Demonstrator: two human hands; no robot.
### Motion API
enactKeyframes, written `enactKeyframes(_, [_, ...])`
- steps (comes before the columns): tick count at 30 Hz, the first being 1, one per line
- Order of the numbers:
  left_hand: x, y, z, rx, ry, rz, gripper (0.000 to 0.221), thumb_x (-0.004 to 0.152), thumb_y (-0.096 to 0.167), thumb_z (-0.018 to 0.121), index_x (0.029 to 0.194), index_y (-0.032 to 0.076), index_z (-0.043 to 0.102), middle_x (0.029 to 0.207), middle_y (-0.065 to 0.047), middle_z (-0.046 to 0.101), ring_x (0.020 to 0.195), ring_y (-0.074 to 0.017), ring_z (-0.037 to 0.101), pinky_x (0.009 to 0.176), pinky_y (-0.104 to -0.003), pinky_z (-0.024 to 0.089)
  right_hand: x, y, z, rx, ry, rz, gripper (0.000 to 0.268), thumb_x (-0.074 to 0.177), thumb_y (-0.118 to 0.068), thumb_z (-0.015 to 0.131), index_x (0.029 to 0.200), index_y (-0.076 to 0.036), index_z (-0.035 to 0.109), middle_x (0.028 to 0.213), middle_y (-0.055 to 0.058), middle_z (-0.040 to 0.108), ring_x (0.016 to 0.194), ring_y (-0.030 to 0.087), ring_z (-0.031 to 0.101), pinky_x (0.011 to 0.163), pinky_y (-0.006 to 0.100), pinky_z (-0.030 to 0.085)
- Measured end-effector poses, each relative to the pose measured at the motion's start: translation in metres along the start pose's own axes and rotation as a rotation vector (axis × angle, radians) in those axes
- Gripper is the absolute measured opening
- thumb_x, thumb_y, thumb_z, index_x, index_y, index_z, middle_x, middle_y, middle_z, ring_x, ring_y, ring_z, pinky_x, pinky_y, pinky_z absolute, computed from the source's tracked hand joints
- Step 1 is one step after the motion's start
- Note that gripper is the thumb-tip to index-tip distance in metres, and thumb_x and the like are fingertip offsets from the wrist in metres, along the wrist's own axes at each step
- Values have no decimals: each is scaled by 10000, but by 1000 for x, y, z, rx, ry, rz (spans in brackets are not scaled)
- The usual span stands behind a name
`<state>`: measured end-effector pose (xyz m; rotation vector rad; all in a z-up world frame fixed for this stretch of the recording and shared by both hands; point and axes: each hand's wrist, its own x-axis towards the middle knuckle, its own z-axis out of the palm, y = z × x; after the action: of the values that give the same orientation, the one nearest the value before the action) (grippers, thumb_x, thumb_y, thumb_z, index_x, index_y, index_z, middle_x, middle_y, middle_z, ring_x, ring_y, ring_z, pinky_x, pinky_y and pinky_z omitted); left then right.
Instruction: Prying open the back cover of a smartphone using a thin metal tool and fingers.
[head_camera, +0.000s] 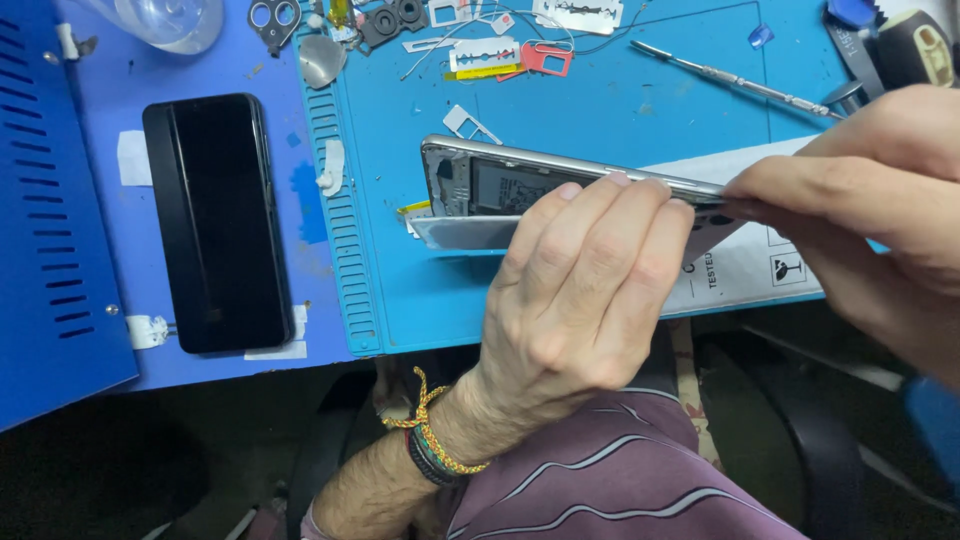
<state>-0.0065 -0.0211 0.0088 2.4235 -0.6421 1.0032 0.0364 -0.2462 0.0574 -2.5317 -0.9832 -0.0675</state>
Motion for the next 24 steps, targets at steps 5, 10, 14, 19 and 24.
enactKeyframes(5, [5, -3, -2, -5, -16, 10, 243, 1139, 28, 525, 1160, 28, 767, 1172, -106, 747, 1130, -247, 730, 1065, -389, 555, 15, 6, 0, 75, 4, 67, 107, 1091, -57, 800, 1184, -20, 837, 902, 137, 651, 733, 256, 594, 701, 373, 454])
enactKeyframes(10, [8, -21, -2, -230, -185, 4, 342, 1131, 212, 669, 1314, -76, 638, 1280, -179, 641, 1190, -358, 652, 1130, -522, 550, 32, 39, 13, 312, -82, 235, 166, 1056, 2, 792, 1197, 86, 775, 983, 170, 718, 828, 245, 672, 770, 336, 568])
enactKeyframes(14, [15, -27, 2, -239, -279, -45, 840, 772, 413, 1065, 1317, -28, 603, 1254, -153, 607, 1164, -358, 611, 1099, -489, 532, 40, 50, 21, 406, -81, 420, 252, 1098, -33, 752, 1331, 46, 700, 1220, 185, 732, 872, 265, 689, 859, 344, 596])
enactKeyframes(19, [18, -29, 4, -244, -343, -102, 869, 730, 426, 1068, 1325, 11, 589, 1300, -128, 599, 1203, -348, 583, 1107, -458, 506, 34, 60, 30, 566, -49, 484, 274, 1117, -33, 709, 1370, 63, 673, 1214, 176, 709, 872, 226, 683, 899, 286, 596])
enactKeyframes(24, [16, -27, 2, -248, -341, -104, 807, 805, 427, 1015, 1340, 6, 582, 1312, -138, 596, 1210, -358, 582, 1110, -469, 509, 21, 49, 26, 539, 30, 486, 215, 1163, 29, 713, 1376, 61, 695, 1112, 161, 707, 850, 203, 687, 921, 266, 591])
